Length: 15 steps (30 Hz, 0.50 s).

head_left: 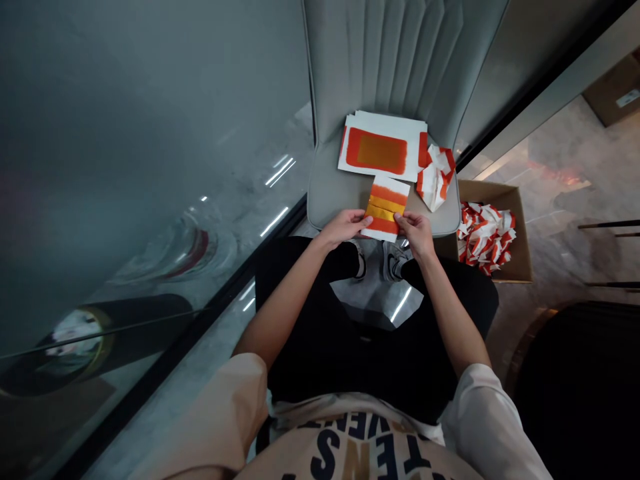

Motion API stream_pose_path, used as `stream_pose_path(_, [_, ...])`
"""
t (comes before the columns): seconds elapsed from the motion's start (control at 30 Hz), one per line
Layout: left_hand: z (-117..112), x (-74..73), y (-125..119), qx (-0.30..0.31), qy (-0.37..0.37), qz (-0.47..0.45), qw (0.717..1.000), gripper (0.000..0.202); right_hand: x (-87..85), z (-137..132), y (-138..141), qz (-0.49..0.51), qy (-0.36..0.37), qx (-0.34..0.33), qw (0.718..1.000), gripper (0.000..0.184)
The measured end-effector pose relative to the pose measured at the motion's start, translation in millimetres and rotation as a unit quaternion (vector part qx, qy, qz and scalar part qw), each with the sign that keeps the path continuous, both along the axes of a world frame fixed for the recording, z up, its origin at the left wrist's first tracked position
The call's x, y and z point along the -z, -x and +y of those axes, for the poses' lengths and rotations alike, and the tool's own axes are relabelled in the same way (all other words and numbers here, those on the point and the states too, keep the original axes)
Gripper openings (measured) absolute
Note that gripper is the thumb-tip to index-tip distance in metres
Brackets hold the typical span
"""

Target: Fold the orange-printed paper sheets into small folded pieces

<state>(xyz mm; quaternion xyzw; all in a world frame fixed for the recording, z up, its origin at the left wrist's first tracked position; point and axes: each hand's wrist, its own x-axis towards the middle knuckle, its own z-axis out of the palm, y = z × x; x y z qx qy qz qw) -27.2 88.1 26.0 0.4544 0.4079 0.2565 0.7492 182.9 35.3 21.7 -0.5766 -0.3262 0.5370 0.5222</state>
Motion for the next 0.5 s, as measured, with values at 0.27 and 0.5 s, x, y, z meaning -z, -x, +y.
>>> stream_pose_path(0.27, [-0.2,3.4,-8.4,-0.112,-0.022,0.022,0.993,0.047,1.7,0.9,8.2,-0.006,-0.034,0.064,0.997,0.065])
stream_pose_path(0.5, [-1.6,-2.3,-9.4,-0.123,-0.024,0.005,0.992,0.025,-3.3,-0.8,6.8,0.020,-0.010,0.001,1.000,0.062])
